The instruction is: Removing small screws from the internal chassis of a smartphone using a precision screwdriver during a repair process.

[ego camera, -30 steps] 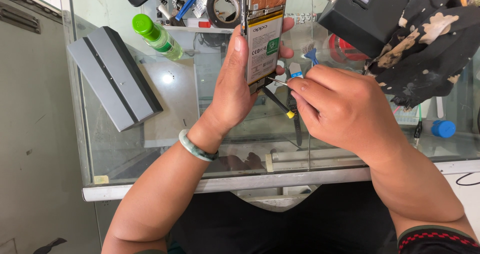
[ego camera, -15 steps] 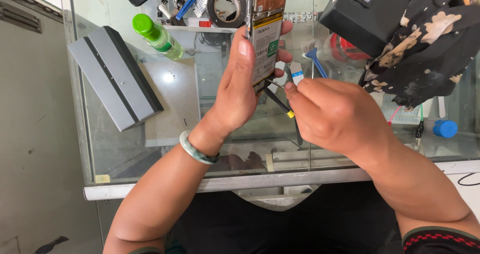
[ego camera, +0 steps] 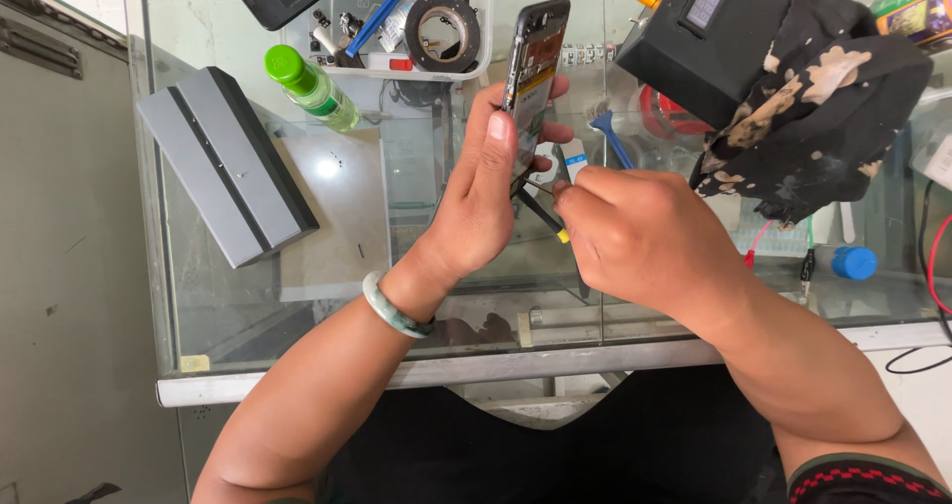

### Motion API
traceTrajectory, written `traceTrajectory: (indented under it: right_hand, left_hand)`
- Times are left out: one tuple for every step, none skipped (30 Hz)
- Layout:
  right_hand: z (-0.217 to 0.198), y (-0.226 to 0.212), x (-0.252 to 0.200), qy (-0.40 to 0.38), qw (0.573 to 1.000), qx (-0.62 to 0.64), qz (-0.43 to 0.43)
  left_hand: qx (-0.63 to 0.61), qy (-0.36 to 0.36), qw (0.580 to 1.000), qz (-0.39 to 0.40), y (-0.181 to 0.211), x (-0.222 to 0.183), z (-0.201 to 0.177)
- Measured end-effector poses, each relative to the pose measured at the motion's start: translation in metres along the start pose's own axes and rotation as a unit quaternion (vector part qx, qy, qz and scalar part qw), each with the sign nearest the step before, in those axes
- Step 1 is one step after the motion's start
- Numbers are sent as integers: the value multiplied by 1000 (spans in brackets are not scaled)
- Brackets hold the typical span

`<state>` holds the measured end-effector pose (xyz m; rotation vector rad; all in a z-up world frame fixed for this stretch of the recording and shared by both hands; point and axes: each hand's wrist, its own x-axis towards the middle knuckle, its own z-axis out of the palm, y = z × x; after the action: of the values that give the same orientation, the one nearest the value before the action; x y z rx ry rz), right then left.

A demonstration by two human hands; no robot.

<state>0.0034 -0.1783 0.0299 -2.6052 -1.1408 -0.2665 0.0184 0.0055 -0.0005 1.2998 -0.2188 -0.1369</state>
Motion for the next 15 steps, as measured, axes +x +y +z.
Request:
traceTrajectory:
  right_hand:
    - [0, -1, 0, 0, 1000, 0, 1]
    - [-1, -2, 0, 3, 1000, 16, 20]
    - [-1, -1, 2, 10, 999, 30, 38]
    - [-2, -2, 1, 12, 999, 28, 38]
    - [-3, -1, 2, 14, 998, 48, 49]
    - [-4, -1, 4, 15, 996, 68, 60]
    - [-6, 0, 5, 19, 996, 65, 56]
    - [-8, 0, 7, 16, 994, 84, 69]
    - [-9, 0, 7, 11, 991, 106, 84]
    - [-9, -2, 7, 13, 991, 105, 81]
    - [-9, -3, 8, 38, 990, 107, 79]
    - [-9, -4, 9, 63, 989, 110, 77]
    - [-8, -1, 10, 65, 989, 108, 73]
    - [-8, 1, 11, 65, 987, 120, 80]
    - [-7, 4, 11, 64, 985, 132, 87]
  left_hand:
    - [-1, -1, 1000, 0, -2, -1, 0]
    - [-4, -4, 1000, -4, -3, -1, 1]
    - [-6, -8, 1000, -4, -3, 0, 0]
    - [-5, -9, 1000, -1, -2, -1, 0]
    - [-1, -5, 1000, -2, 0, 0, 0]
    - [3, 0, 1000, -4, 3, 0, -1]
    - [5, 0, 1000, 2, 3, 1, 0]
    - [-6, -5, 1000, 14, 4, 2, 0]
    - [-17, -9, 1000, 22, 4, 0, 0]
    - [-15, -9, 1000, 25, -5, 0, -3]
    - [-36, -36, 998, 46, -13, 2, -6]
    - [-56, -63, 994, 67, -21, 4, -10]
    - [-54, -62, 994, 71, -21, 6, -11]
    - [-61, -60, 993, 76, -22, 7, -11]
    - [-69, -58, 993, 81, -22, 8, -12]
